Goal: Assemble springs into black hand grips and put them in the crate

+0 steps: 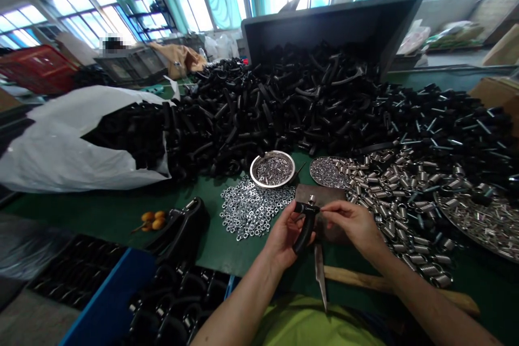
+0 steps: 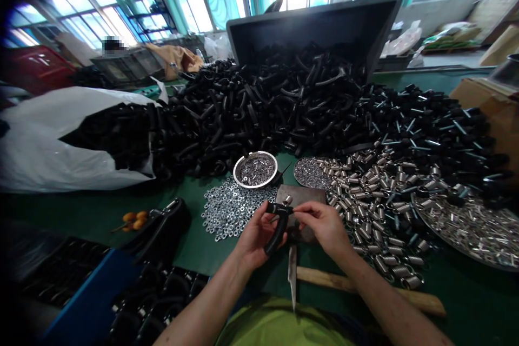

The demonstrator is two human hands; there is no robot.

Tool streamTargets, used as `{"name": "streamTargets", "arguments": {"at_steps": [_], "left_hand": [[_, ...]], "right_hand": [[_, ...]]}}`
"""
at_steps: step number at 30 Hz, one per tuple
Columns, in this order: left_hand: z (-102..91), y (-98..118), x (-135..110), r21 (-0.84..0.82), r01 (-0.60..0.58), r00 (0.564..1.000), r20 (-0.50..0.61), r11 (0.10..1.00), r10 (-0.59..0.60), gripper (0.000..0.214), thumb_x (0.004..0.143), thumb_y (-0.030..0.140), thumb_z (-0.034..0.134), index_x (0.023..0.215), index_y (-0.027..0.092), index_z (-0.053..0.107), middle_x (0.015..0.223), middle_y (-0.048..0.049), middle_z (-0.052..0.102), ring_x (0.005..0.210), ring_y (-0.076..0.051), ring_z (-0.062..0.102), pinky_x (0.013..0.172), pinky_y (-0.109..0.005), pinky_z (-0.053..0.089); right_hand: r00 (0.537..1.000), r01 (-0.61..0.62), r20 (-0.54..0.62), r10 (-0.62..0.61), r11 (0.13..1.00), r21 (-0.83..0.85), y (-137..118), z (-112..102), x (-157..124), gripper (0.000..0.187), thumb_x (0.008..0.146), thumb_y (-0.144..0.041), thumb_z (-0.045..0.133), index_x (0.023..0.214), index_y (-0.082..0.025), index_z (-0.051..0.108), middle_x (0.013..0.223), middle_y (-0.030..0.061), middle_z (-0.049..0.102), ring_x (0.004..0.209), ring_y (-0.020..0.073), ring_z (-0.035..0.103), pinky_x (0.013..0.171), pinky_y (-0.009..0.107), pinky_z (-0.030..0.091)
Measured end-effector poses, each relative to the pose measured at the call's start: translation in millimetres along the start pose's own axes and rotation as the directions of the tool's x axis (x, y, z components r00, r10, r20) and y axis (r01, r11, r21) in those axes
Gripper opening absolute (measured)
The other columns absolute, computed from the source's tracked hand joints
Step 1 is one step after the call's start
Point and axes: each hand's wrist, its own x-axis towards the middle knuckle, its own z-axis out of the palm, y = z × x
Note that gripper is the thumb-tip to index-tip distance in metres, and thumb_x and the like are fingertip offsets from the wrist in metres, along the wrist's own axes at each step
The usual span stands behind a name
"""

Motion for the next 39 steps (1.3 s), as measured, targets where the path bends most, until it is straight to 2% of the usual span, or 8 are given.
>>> {"name": "streamTargets", "arguments": {"at_steps": [9,17,22,25,28,31,35,39], "left_hand": [[1.4,-1,-1,0.001,0.024,0.999,0.022,1.0,-0.024,0.042,0.081,0.048,0.057,0.1,0.012,0.062,0.076,-0.0063,0.067,0.056,-0.014,0.063,0.05,-0.024,0.053],[5.2,-2,-3,0.019,0.021,0.999,0.039,1.0,-0.022,0.041,0.082,0.048,0.056,0.098,0.012,0.063,0.075,-0.0057,0.067,0.057,-0.014,0.064,0.051,-0.024,0.054],[-3.2,2,-2,0.175,0.0,0.999,0.05,0.985,-0.009,0.039,0.077,0.047,0.062,0.095,0.013,0.066,0.077,-0.0039,0.068,0.059,-0.011,0.062,0.053,-0.023,0.052],[-7.0,14,4,0.413,-0.062,0.994,0.104,0.909,0.02,0.04,0.072,0.045,0.067,0.099,0.015,0.067,0.082,-0.0045,0.069,0.068,-0.014,0.062,0.059,-0.025,0.051],[-6.2,28,17,0.71,-0.211,0.976,0.186,0.672,0.11,0.048,0.066,0.039,0.073,0.108,0.016,0.066,0.098,-0.0067,0.07,0.088,-0.019,0.063,0.079,-0.03,0.048],[-5.1,35,28,0.909,-0.353,0.925,0.302,0.224,0.232,0.059,0.059,0.041,0.078,0.111,0.016,0.065,0.109,-0.0082,0.067,0.101,-0.025,0.059,0.093,-0.036,0.041],[-9.7,29,29,0.834,-0.398,0.801,0.519,-0.382,0.3,0.063,0.06,0.05,0.075,0.114,0.019,0.063,0.105,-0.0083,0.066,0.1,-0.027,0.056,0.09,-0.039,0.041],[-18.5,15,22,0.715,-0.365,0.741,0.611,-0.596,0.279,0.064,0.061,0.045,0.076,0.117,0.021,0.056,0.104,-0.0066,0.064,0.099,-0.026,0.055,0.088,-0.04,0.041]], "right_hand": [[0.997,0.001,-0.074,0.0,1.0,0.016,-8,4,-6,0.023,0.063,-0.038,0.072,0.065,-0.018,0.06,0.053,-0.0027,0.06,0.046,0.0123,0.055,0.049,0.025,0.043],[0.941,0.3,-0.048,-0.336,0.888,-0.348,-3,10,-5,0.016,0.074,-0.032,0.066,0.065,-0.02,0.061,0.067,-0.0007,0.062,0.065,0.0147,0.058,0.061,0.026,0.043],[0.921,0.386,0.135,-0.365,0.812,-0.438,-7,0,3,0.015,0.078,-0.032,0.064,0.073,-0.019,0.059,0.068,-0.002,0.061,0.062,0.0125,0.057,0.058,0.023,0.043],[0.799,0.601,0.383,-0.463,0.587,-0.543,-4,-12,14,0.022,0.082,-0.035,0.061,0.098,-0.02,0.061,0.074,-0.0009,0.063,0.065,0.0122,0.057,0.059,0.022,0.041],[0.558,0.785,0.624,-0.548,0.104,-0.611,8,-21,30,0.025,0.09,-0.032,0.051,0.108,-0.017,0.06,0.073,0.0023,0.064,0.067,0.0135,0.057,0.059,0.025,0.037],[0.414,0.792,0.749,-0.518,-0.201,-0.577,24,-23,46,0.025,0.093,-0.018,0.04,0.09,-0.013,0.064,0.063,0.0031,0.061,0.058,0.0132,0.053,0.055,0.028,0.03],[0.365,0.815,0.802,-0.472,-0.254,-0.521,31,-24,52,0.026,0.092,-0.013,0.039,0.082,-0.014,0.063,0.063,0.0029,0.061,0.057,0.0135,0.05,0.054,0.03,0.027],[0.446,0.791,0.774,-0.449,-0.208,-0.576,21,-29,25,0.022,0.09,-0.013,0.044,0.104,-0.013,0.06,0.073,0.0045,0.063,0.067,0.0163,0.052,0.056,0.03,0.03]]}}
